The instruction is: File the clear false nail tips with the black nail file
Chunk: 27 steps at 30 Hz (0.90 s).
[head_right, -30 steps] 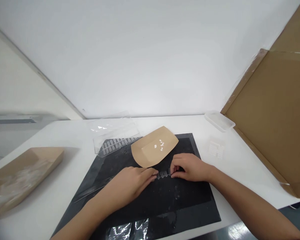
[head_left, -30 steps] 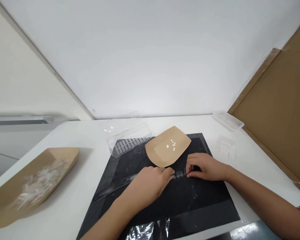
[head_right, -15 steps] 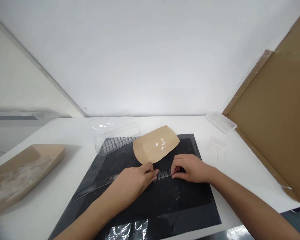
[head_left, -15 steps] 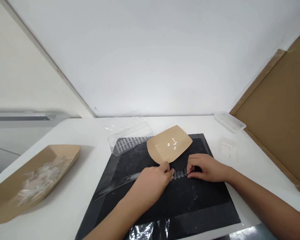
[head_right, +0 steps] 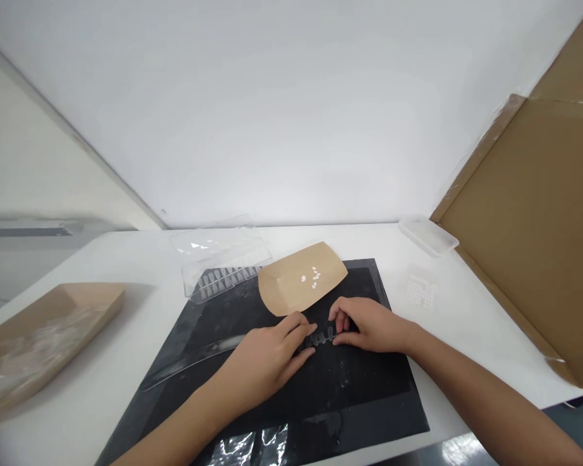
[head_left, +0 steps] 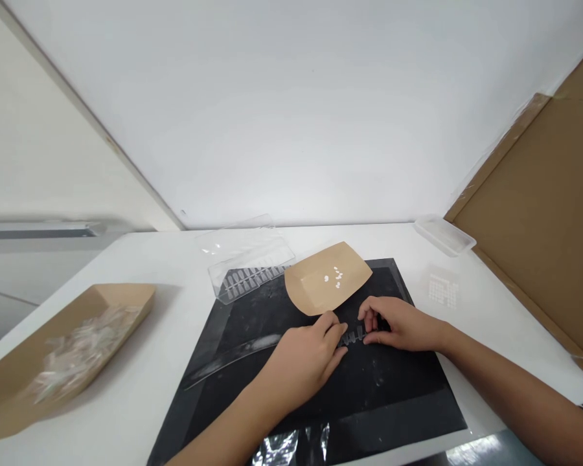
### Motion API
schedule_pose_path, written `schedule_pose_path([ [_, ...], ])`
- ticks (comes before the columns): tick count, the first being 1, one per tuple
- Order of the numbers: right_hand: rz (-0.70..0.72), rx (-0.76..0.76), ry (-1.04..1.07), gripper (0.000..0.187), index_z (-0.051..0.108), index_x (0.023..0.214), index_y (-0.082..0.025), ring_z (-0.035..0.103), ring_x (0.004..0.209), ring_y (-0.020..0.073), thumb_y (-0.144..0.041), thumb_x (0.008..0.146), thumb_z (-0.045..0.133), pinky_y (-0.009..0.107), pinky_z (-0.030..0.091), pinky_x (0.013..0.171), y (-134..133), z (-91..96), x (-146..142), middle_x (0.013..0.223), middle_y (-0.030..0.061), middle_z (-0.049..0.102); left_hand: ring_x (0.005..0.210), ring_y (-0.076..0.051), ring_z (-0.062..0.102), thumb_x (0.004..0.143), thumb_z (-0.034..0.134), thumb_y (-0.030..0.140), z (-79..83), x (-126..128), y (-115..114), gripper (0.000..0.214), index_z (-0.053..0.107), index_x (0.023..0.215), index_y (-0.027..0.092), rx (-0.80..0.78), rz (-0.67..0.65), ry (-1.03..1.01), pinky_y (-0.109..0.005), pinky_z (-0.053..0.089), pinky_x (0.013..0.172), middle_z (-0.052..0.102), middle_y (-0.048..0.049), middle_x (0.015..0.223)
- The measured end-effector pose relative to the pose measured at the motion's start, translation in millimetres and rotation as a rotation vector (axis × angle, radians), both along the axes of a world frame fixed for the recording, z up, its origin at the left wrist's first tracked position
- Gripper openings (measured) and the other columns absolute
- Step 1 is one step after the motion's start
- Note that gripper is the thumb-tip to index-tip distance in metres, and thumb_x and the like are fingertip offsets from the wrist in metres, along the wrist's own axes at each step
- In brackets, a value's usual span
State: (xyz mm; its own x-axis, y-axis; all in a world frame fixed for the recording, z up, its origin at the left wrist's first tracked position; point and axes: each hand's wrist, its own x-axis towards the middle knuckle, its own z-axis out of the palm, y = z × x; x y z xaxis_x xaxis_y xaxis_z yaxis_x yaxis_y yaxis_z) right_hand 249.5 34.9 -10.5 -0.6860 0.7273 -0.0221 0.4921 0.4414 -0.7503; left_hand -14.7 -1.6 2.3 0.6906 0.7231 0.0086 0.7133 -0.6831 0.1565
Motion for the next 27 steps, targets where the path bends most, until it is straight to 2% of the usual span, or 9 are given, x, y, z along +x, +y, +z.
schedule_pose_path([
  [8,-0.033,0.014,0.005,0.032,0.065,0.115,-0.021,0.067,0.085,0.0150,-0.030,0.089,0.081,0.028,0.055,0.080,0,-1.7,0,0.099,0.0013,0.072,0.079,-0.022,0.074,0.108,0.047,0.029,-13.2,11,-2,0.027,0.069,0.119,0.018,-0.001,-0.004,-0.017,-0.032,0.060,0.063,0.070,-0.0074,0.105],
  [16,0.113,0.218,-0.045,0.013,0.070,0.111,-0.022,0.064,0.091,0.0167,-0.025,0.098,0.070,0.030,0.052,0.082,0,3.9,1,0.100,0.0032,0.069,0.084,-0.021,0.074,0.108,0.049,0.034,-17.4,10,0,0.026,0.073,0.109,0.022,-0.059,0.070,-0.141,-0.030,0.057,0.068,0.073,-0.0046,0.100],
  [20,0.148,0.305,-0.022,0.012,0.072,0.111,-0.023,0.064,0.094,0.0165,-0.023,0.101,0.065,0.029,0.051,0.082,-1,3.4,1,0.106,0.0048,0.066,0.083,-0.023,0.075,0.108,0.050,0.035,-16.5,11,-1,0.027,0.074,0.107,0.023,-0.078,0.095,-0.153,-0.031,0.056,0.067,0.073,-0.0042,0.098],
  [27,0.205,0.386,-0.060,0.014,0.074,0.105,-0.024,0.065,0.091,0.0162,-0.023,0.104,0.060,0.030,0.051,0.080,-2,6.6,1,0.103,0.0039,0.068,0.085,-0.024,0.074,0.107,0.051,0.036,-18.8,10,1,0.025,0.072,0.107,0.023,-0.103,0.135,-0.216,-0.033,0.055,0.070,0.074,-0.0044,0.097],
])
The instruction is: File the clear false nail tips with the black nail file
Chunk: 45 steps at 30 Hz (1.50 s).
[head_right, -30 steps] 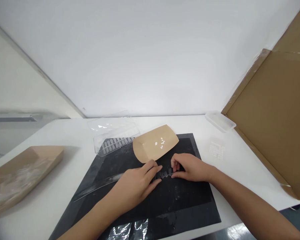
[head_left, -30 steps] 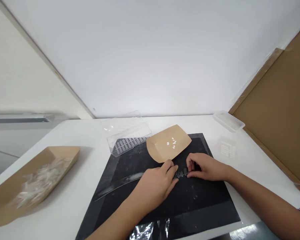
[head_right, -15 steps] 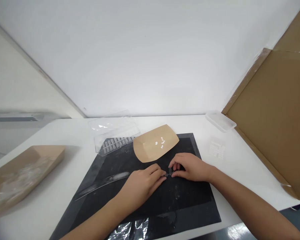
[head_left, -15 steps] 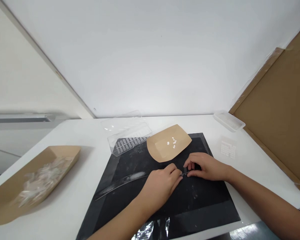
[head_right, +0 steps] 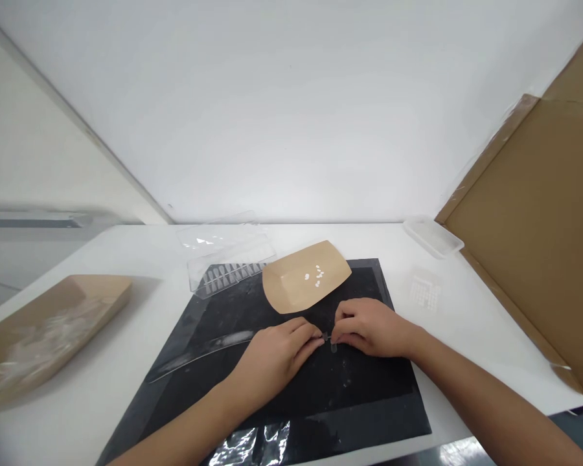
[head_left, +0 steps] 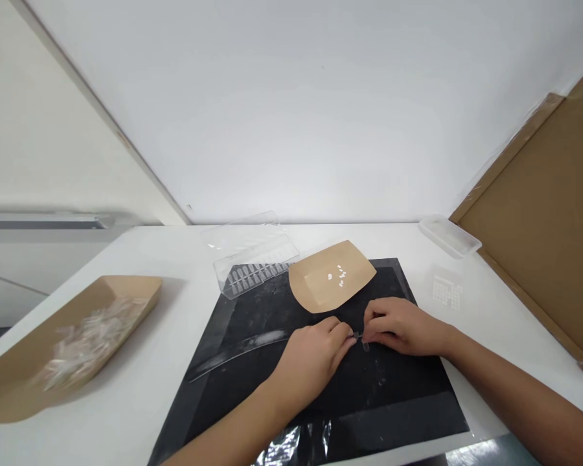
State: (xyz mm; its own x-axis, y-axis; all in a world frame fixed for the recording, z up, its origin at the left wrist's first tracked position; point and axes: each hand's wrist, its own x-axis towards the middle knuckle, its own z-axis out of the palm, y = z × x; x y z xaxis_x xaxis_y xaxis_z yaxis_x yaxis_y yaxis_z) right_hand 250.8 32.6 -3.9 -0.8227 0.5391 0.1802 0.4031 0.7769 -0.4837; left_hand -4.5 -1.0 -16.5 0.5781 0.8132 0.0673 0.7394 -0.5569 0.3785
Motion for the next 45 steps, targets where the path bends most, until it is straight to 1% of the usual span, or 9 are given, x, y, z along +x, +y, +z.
schedule_pose_path([
  [7,-0.014,0.018,0.035,0.017,0.070,0.114,-0.021,0.066,0.094,0.0186,-0.019,0.105,0.055,0.033,0.053,0.083,-1,2.4,2,0.104,0.0070,0.070,0.090,-0.022,0.073,0.105,0.057,0.033,-1.1,-3,0,0.016,0.068,0.103,0.022,-0.041,0.056,-0.220,-0.033,0.055,0.079,0.075,-0.0026,0.100],
  [14,-0.106,-0.213,0.245,0.011,0.072,0.109,-0.023,0.068,0.088,0.0153,-0.024,0.101,0.065,0.029,0.056,0.080,-5,10.9,-1,0.098,0.0034,0.073,0.075,-0.016,0.068,0.101,0.062,0.035,9.9,-8,-1,0.014,0.065,0.105,0.022,-0.020,0.073,-0.405,-0.029,0.054,0.073,0.073,-0.0013,0.096],
  [17,-0.181,-0.307,0.316,0.009,0.074,0.105,-0.023,0.069,0.084,0.0146,-0.028,0.098,0.071,0.028,0.057,0.076,-7,12.8,-2,0.096,0.0031,0.073,0.059,-0.011,0.062,0.095,0.071,0.038,15.2,-9,-1,0.020,0.066,0.106,0.023,-0.078,0.070,-0.489,-0.026,0.053,0.065,0.074,0.0008,0.092],
  [20,-0.258,-0.362,0.387,0.012,0.075,0.103,-0.023,0.068,0.079,0.0136,-0.032,0.096,0.074,0.026,0.057,0.071,-7,12.1,-2,0.095,0.0030,0.072,0.059,-0.010,0.063,0.095,0.070,0.036,17.8,-8,-2,0.019,0.068,0.108,0.023,-0.145,0.098,-0.573,-0.023,0.052,0.059,0.076,0.0008,0.089],
  [27,-0.299,-0.283,0.446,0.012,0.077,0.103,-0.023,0.067,0.076,0.0125,-0.031,0.094,0.076,0.025,0.056,0.069,-9,8.2,-2,0.095,0.0031,0.074,0.069,-0.014,0.072,0.090,0.075,0.038,16.9,-4,-2,0.022,0.069,0.102,0.022,-0.293,0.230,-0.798,-0.015,0.046,0.041,0.079,-0.0028,0.091],
  [34,-0.314,-0.239,0.450,0.011,0.077,0.103,-0.023,0.067,0.074,0.0122,-0.031,0.095,0.076,0.024,0.054,0.067,-14,9.6,-6,0.089,0.0014,0.076,0.088,-0.026,0.080,0.088,0.075,0.045,11.6,2,-8,0.030,0.068,0.101,0.018,-0.535,0.273,-1.028,-0.016,0.052,0.034,0.079,-0.0093,0.095],
  [37,-0.292,-0.258,0.457,0.012,0.078,0.104,-0.023,0.068,0.073,0.0130,-0.032,0.095,0.076,0.024,0.053,0.065,-15,10.9,-7,0.089,0.0019,0.077,0.089,-0.030,0.081,0.086,0.078,0.046,11.4,2,-9,0.034,0.068,0.099,0.016,-0.579,0.297,-1.065,-0.016,0.051,0.031,0.078,-0.0123,0.099],
  [41,-0.281,-0.273,0.469,0.015,0.078,0.106,-0.024,0.070,0.075,0.0140,-0.034,0.095,0.076,0.025,0.055,0.065,-14,9.6,-9,0.092,0.0033,0.078,0.085,-0.032,0.082,0.088,0.077,0.046,11.8,3,-9,0.034,0.069,0.100,0.015,-0.612,0.303,-1.057,-0.015,0.050,0.030,0.076,-0.0093,0.080],
  [45,-0.255,-0.174,0.496,0.013,0.078,0.106,-0.024,0.070,0.078,0.0145,-0.031,0.096,0.075,0.027,0.057,0.070,-12,7.5,-9,0.094,0.0036,0.078,0.091,-0.032,0.082,0.089,0.075,0.043,11.3,3,-10,0.030,0.072,0.099,0.014,-0.605,0.252,-1.066,-0.014,0.050,0.031,0.078,-0.0116,0.087],
])
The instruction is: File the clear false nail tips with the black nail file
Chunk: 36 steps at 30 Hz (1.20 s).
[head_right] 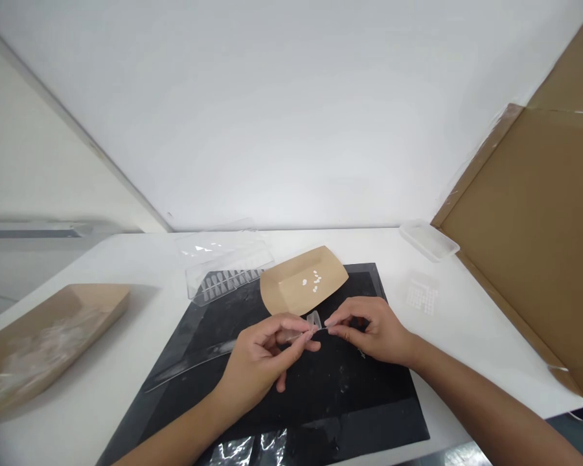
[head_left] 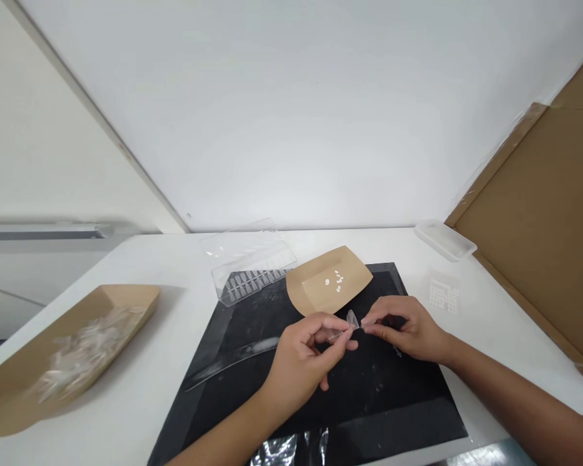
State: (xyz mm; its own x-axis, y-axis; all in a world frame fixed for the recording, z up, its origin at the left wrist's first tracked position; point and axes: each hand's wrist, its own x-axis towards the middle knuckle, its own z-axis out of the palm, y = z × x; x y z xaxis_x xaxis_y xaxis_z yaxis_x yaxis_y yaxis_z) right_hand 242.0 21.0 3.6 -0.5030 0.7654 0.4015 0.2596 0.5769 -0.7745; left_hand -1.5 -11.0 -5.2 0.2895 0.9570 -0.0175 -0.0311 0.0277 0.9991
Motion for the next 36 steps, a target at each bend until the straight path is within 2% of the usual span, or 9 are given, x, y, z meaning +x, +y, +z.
schedule_pose_path([
  [9,0.034,0.269,-0.062,0.014,0.075,0.104,-0.026,0.076,0.087,0.0149,-0.018,0.101,0.065,0.028,0.057,0.077,-0.6,0.3,0.5,0.101,0.0022,0.081,0.087,-0.032,0.082,0.086,0.079,0.045,-2.0,1.2,1.5,0.034,0.072,0.094,0.013,-0.035,0.051,-0.043,-0.014,0.049,0.031,0.077,-0.0118,0.084],
  [13,0.009,0.274,-0.134,0.010,0.073,0.105,-0.026,0.075,0.085,0.0150,-0.021,0.100,0.067,0.029,0.055,0.077,-1.4,-0.4,0.7,0.099,0.0021,0.080,0.085,-0.032,0.082,0.086,0.079,0.046,-5.5,1.2,3.0,0.035,0.072,0.094,0.013,-0.042,0.059,-0.031,-0.015,0.050,0.031,0.077,-0.0111,0.082],
  [16,-0.028,0.114,-0.106,0.022,0.068,0.119,-0.026,0.072,0.080,0.0145,-0.028,0.098,0.072,0.029,0.055,0.075,-2.5,0.0,0.4,0.097,0.0016,0.079,0.084,-0.029,0.082,0.089,0.077,0.045,-7.1,0.1,3.3,0.032,0.073,0.098,0.014,0.008,0.044,0.004,-0.015,0.051,0.033,0.077,-0.0106,0.087],
  [19,0.015,-0.116,-0.104,0.037,0.062,0.130,-0.025,0.070,0.080,0.0144,-0.033,0.096,0.074,0.028,0.054,0.073,-3.7,1.6,-1.3,0.098,0.0018,0.078,0.081,-0.025,0.081,0.092,0.073,0.043,-6.5,-0.9,3.5,0.029,0.076,0.100,0.016,0.082,0.017,0.052,-0.014,0.050,0.034,0.076,-0.0107,0.096],
  [24,0.080,-0.404,-0.068,0.031,0.063,0.127,-0.022,0.068,0.071,0.0124,-0.037,0.100,0.067,0.025,0.053,0.064,-4.7,2.6,-5.4,0.091,0.0018,0.078,0.080,-0.023,0.081,0.094,0.071,0.043,-5.2,-1.0,3.8,0.028,0.076,0.100,0.016,0.136,0.000,0.080,-0.012,0.049,0.034,0.075,-0.0107,0.099],
  [29,0.094,-0.582,0.070,0.040,0.063,0.131,-0.019,0.067,0.070,0.0112,-0.044,0.100,0.068,0.026,0.056,0.069,-4.1,-0.6,-5.8,0.090,0.0030,0.077,0.079,-0.022,0.081,0.095,0.070,0.039,-4.7,-1.1,3.3,0.024,0.077,0.101,0.017,0.177,-0.006,0.095,-0.013,0.050,0.035,0.075,-0.0103,0.099],
  [36,0.235,-0.742,0.173,0.047,0.061,0.136,-0.019,0.069,0.071,0.0116,-0.046,0.098,0.071,0.023,0.056,0.067,-2.3,-4.1,-5.7,0.083,0.0003,0.073,0.077,-0.021,0.080,0.096,0.068,0.038,-4.1,-1.3,1.8,0.023,0.076,0.099,0.017,0.212,-0.009,0.129,-0.012,0.049,0.035,0.075,-0.0096,0.097],
])
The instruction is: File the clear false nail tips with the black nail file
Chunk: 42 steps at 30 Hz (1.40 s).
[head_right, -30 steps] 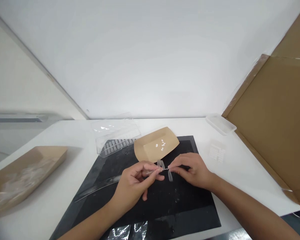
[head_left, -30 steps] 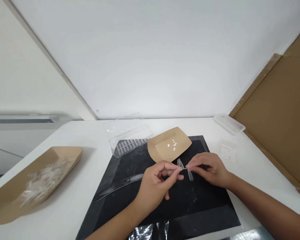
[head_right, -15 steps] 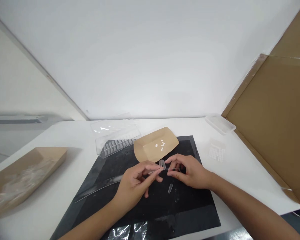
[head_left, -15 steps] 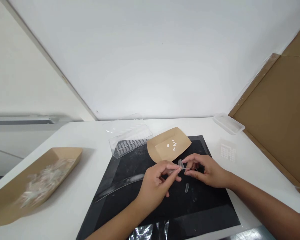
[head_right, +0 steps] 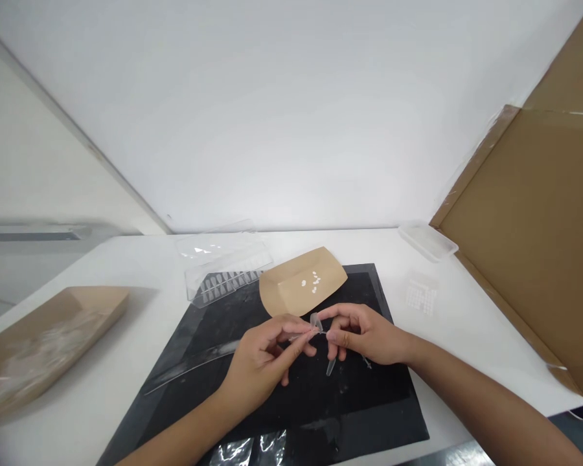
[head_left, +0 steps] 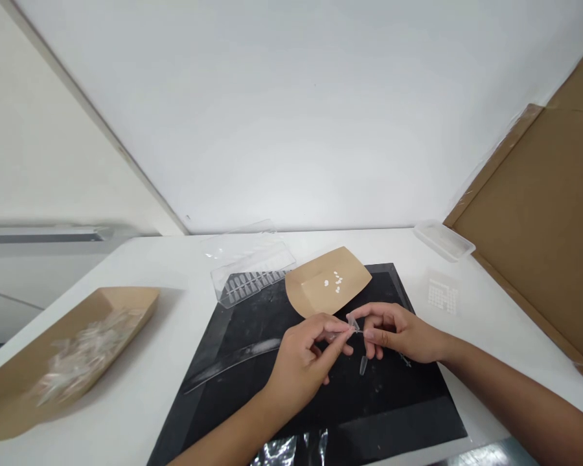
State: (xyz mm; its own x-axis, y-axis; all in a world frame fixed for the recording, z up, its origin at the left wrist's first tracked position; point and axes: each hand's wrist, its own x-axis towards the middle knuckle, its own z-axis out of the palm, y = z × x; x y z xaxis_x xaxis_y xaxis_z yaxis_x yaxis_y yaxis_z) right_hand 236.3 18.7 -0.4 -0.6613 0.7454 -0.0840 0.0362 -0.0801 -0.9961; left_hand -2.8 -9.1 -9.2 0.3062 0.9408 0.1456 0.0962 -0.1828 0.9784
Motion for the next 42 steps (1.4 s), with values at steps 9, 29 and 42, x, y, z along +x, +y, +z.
schedule_pose_path([
  [9,0.029,-0.056,0.076,0.038,0.061,0.126,-0.019,0.068,0.070,0.0101,-0.043,0.098,0.072,0.024,0.058,0.070,0,2.2,0,0.080,-0.0023,0.070,0.076,-0.020,0.080,0.095,0.068,0.039,1.9,0,0,0.024,0.076,0.099,0.017,-0.018,-0.012,0.017,-0.013,0.049,0.036,0.076,-0.0093,0.096],
  [29,-0.151,0.724,-0.306,0.014,0.070,0.106,-0.026,0.071,0.076,0.0133,-0.026,0.106,0.057,0.034,0.046,0.089,-9,10.5,-3,0.082,-0.0039,0.079,0.069,-0.018,0.076,0.093,0.071,0.043,-3.8,3,2,0.028,0.078,0.094,0.017,-0.056,0.087,0.043,-0.018,0.053,0.043,0.078,-0.0089,0.086],
  [42,-0.109,0.674,-0.317,0.013,0.062,0.118,-0.024,0.074,0.078,0.0140,-0.027,0.106,0.057,0.032,0.048,0.087,-4,7.2,-2,0.087,-0.0020,0.079,0.078,-0.020,0.079,0.095,0.069,0.043,-6.0,3,3,0.034,0.074,0.120,0.020,-0.002,0.088,0.057,-0.017,0.053,0.039,0.079,-0.0094,0.105],
])
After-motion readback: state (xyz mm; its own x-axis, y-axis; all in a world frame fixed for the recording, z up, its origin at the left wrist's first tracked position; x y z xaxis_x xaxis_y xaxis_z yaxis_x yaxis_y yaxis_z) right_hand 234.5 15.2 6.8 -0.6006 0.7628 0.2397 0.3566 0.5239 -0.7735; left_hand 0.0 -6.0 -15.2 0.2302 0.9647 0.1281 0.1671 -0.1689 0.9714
